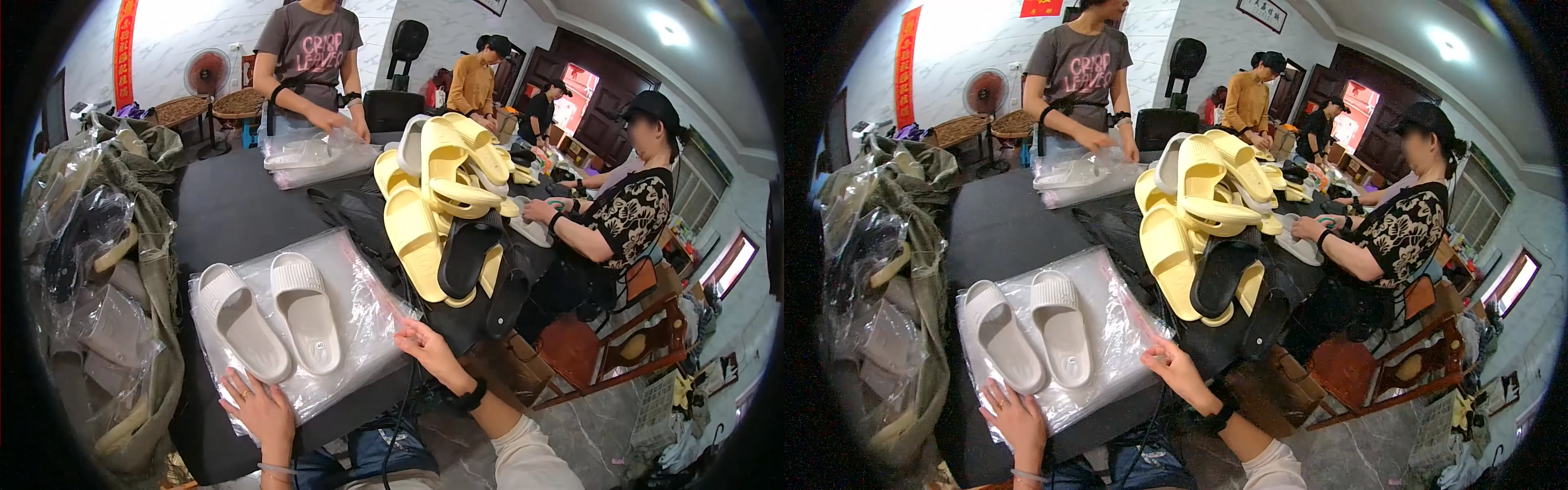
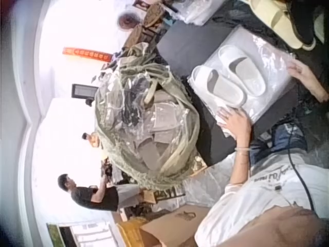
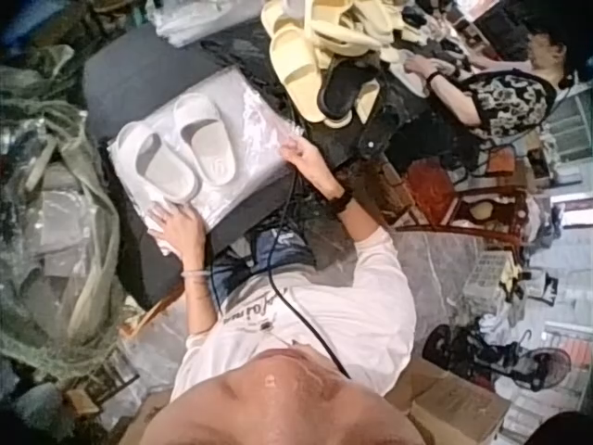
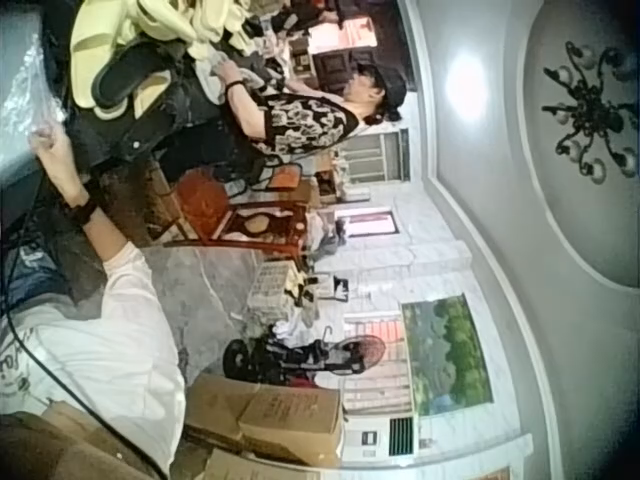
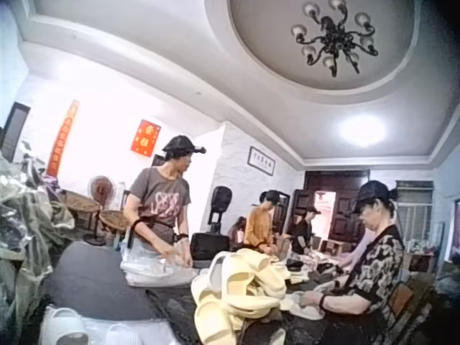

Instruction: Packing pairs of sandals into clear plastic adhesive-seal bags at a production table.

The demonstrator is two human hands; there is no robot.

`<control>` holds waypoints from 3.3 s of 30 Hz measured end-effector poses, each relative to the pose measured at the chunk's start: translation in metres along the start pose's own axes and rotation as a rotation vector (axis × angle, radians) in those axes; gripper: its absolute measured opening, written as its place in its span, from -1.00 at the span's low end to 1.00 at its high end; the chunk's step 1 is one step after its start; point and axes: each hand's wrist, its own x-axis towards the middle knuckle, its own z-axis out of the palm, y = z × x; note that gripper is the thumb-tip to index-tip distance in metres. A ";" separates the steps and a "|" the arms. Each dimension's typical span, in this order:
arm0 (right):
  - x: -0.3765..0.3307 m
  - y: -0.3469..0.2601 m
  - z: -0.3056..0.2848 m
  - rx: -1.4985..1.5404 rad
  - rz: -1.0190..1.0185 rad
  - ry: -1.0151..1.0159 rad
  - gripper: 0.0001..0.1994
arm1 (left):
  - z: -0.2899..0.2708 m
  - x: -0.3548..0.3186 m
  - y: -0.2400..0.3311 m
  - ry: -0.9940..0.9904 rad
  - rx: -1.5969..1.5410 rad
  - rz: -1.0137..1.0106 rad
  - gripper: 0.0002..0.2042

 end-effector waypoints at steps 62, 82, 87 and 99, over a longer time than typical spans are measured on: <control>0.006 -0.038 0.032 -0.812 -0.375 0.253 -0.70 | 0.005 -0.001 -0.009 0.093 -0.037 0.137 -0.49; -0.006 -0.013 0.006 -0.923 -0.161 0.396 -0.89 | 0.004 -0.003 -0.007 0.030 -0.018 0.108 -0.48; -0.004 -0.026 0.019 -1.014 -0.572 0.380 -0.76 | 0.003 -0.002 -0.006 0.032 -0.016 0.117 -0.48; 0.004 0.023 0.047 -1.276 -0.519 -0.047 -0.48 | 0.004 0.000 -0.004 0.024 -0.003 0.096 -0.46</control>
